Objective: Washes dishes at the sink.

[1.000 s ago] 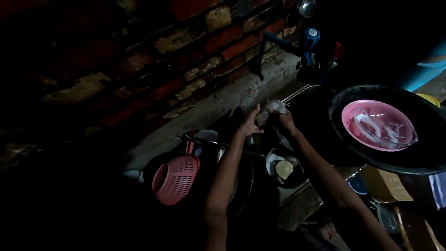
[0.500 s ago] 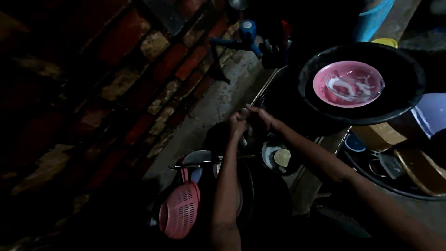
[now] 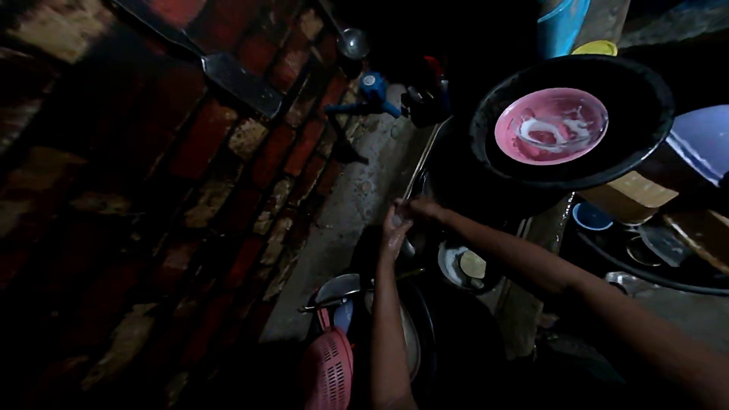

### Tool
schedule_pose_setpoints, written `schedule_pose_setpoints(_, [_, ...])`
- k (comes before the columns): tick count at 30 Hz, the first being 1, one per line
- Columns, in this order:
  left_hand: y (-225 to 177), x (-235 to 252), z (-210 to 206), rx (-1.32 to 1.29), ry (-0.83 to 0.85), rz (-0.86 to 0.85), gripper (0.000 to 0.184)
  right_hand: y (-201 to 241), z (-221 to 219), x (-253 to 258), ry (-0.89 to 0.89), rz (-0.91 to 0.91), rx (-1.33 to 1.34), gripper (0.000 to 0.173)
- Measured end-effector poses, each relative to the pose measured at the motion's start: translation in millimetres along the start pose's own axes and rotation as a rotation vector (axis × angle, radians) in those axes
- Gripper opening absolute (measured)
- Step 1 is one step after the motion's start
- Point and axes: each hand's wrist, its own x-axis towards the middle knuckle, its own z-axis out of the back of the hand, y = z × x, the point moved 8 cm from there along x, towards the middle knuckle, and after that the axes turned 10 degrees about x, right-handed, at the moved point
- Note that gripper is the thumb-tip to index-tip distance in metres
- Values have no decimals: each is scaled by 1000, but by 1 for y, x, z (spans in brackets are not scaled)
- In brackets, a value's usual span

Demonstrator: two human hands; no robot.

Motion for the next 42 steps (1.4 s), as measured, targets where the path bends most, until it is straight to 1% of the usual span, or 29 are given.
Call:
schedule_pose_setpoints(1, [1,1,6,98,-86,5,55,5,-12,-13,65,-45,61,48])
schedule_pose_setpoints(2, [3,2,13,170,-158,14,47,6,-20,-19,107,-68,127,51])
schedule_pose_setpoints(4, [9,8,25,201,-243,21,32,4,-20,-15,171,-24,147,48])
schedule_pose_setpoints(5, [13,11,30,173,-252,36,30,2,-14,-9,185,45,66,44])
schedule_pose_setpoints(7, [18,16,40,97,-255,55,30,-6,-1,3,165,194,-253,35])
schedule_pose_setpoints(8, [19,17,45,87,-253,62,32,-18,0,10,187,232,-467,33])
schedule_pose_setpoints(9, [18,18,50,89,-252,69,32,-34,-5,15,246,254,-679,33])
schedule_pose_setpoints(11, [17,20,56,93,-254,66,32,-66,-26,13,405,185,-1004,36])
schedule_pose_setpoints(13, [19,23,57,61,-250,57,33,-102,-42,21,491,99,-1174,37])
schedule_pose_setpoints(14, [19,24,57,34,-248,47,33,-116,-46,25,484,38,-1197,39])
schedule_pose_setpoints(16, [22,25,57,-18,-238,30,32,-132,-49,28,406,-65,-1179,47])
schedule_pose_setpoints(17, [24,25,56,-34,-231,22,32,-133,-51,24,383,-88,-1168,49])
schedule_pose_setpoints(19, [23,24,55,-50,-220,16,31,-135,-53,24,386,-74,-1153,46])
schedule_pose_setpoints(21, [25,24,56,-51,-208,24,31,-139,-56,30,433,14,-1135,42])
schedule_pose_setpoints(24, [27,23,60,-30,-202,36,31,-139,-56,38,430,-3,-1134,52])
schedule_pose_setpoints(26, [26,22,63,-14,-188,42,31,-123,-57,34,439,17,-1179,49])
schedule_pose_setpoints(28, [26,22,67,-13,-184,44,31,-109,-52,37,428,66,-1200,37])
schedule_pose_setpoints(29, [26,21,69,-15,-185,37,31,-100,-48,38,424,76,-1196,35])
schedule_pose_setpoints(32, [28,24,75,-24,-192,6,32,-68,-37,32,360,118,-1088,32])
schedule_pose_setpoints(35, [24,23,80,-55,-212,-6,32,-48,-31,36,267,234,-898,30])
schedule_pose_setpoints(38, [20,20,84,-62,-217,-4,34,-27,-37,26,306,317,-775,21])
schedule_pose_setpoints(42, [17,16,91,-53,-245,1,32,-7,-46,17,346,441,-824,18])
